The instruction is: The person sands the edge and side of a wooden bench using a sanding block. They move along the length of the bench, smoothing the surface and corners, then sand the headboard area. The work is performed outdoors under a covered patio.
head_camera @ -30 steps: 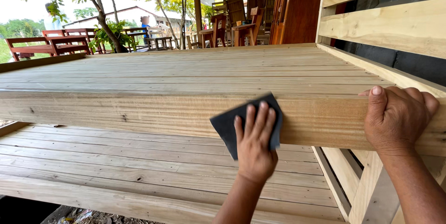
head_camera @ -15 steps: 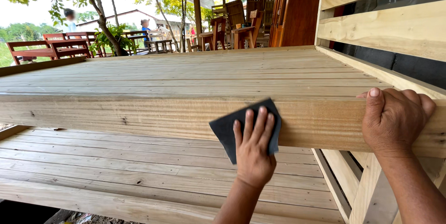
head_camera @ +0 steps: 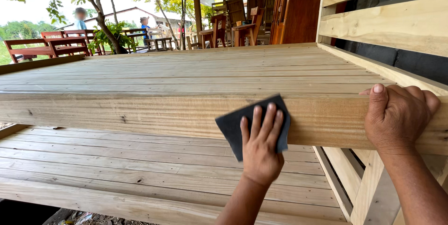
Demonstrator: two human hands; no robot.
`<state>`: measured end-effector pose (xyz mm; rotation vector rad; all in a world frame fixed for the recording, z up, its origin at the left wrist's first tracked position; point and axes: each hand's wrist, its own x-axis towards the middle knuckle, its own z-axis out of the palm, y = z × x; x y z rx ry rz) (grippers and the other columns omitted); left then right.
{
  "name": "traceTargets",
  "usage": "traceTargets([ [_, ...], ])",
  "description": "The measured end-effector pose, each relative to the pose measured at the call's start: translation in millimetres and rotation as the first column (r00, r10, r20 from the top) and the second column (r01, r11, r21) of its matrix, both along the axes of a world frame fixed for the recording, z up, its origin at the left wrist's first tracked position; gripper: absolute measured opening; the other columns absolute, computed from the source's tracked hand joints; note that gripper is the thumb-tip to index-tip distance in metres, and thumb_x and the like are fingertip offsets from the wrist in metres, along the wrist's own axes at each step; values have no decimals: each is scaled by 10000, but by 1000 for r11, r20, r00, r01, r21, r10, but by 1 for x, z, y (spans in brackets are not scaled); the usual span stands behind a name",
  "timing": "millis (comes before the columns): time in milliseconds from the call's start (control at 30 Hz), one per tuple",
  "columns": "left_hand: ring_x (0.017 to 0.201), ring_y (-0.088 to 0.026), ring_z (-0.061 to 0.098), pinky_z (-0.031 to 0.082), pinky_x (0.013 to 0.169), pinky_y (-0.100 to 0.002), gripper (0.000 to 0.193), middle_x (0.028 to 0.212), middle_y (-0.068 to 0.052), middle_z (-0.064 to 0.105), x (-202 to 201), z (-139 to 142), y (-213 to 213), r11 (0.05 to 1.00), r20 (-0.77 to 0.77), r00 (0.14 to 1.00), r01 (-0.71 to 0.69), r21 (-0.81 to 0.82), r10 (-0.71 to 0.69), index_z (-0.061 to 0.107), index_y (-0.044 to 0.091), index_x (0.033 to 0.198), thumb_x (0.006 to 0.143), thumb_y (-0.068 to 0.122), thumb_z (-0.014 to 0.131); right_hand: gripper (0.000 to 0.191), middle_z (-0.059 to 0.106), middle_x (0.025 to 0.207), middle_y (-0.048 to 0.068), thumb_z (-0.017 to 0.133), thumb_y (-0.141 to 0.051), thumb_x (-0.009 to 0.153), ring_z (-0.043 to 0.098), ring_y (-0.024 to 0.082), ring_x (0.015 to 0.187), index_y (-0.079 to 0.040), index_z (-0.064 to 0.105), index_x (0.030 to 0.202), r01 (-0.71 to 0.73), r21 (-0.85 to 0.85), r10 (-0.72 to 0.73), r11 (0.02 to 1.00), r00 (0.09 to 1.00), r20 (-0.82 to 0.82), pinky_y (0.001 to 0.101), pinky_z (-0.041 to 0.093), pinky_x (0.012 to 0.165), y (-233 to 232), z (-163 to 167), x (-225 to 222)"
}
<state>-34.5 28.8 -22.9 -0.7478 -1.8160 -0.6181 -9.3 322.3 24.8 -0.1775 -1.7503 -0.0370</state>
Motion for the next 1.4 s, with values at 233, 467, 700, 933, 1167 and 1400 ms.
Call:
traceTargets([
  [233, 1591, -366, 204, 38, 1256, -610, 656, 1685, -124, 356, 0, 9, 5, 998, 0, 999, 42, 44, -42, 449, 88, 1571, 919, 88, 527, 713, 713, 811, -56, 255, -438, 1276, 513, 143, 833, -205, 762, 831, 14, -41, -13, 999, 1000, 26, 354, 322, 1146, -9, 1, -3],
  [467, 1605, -313, 237, 56, 1284, -584, 716, 1691, -66, 374, -2, -2, -12, 999, -28, 999, 18, -46, -19, 457, 159, 1579, 870, 94, 534, 707, 717, 825, -52, 268, -451, 1264, 515, 150, 838, -201, 759, 821, 37, -18, -37, 999, 999, 19, 355, 318, 1143, -11, 3, 1],
  [700, 1584, -387, 202, 49, 1260, -609, 669, 1680, -129, 343, -14, 24, -5, 993, -60, 998, 3, 120, 4, 419, 95, 1586, 928, 132, 534, 730, 684, 755, -59, 247, -482, 1261, 507, 149, 821, -208, 765, 826, 21, -60, -18, 998, 999, 48, 360, 314, 1157, -17, 0, -3],
  [933, 1577, -359, 262, 72, 1255, -598, 658, 1655, -99, 413, 6, -26, -32, 999, -1, 1000, 16, -31, -16, 498, 125, 1545, 890, 72, 531, 679, 677, 755, -56, 309, -571, 1209, 528, 152, 807, -216, 774, 864, -37, -28, 39, 999, 996, 80, 391, 305, 1100, -63, 11, -8],
  [1167, 1585, -386, 206, 69, 1258, -623, 748, 1679, -122, 355, -10, 30, -33, 982, -42, 998, -38, 186, 46, 443, 91, 1575, 837, 61, 562, 407, 725, 877, -58, 541, -510, 1077, 590, 173, 903, -213, 787, 945, -173, 24, 170, 985, 979, 111, 439, 319, 1038, -127, 25, 5],
  [1400, 1598, -379, 218, 69, 1252, -643, 796, 1693, -120, 352, 25, -12, -23, 1000, 13, 999, 29, -11, -29, 459, 109, 1574, 789, 51, 576, 347, 733, 946, -47, 540, -421, 1114, 601, 186, 933, -195, 779, 1001, -238, 26, 235, 971, 969, 76, 439, 327, 1063, -145, 30, 21],
])
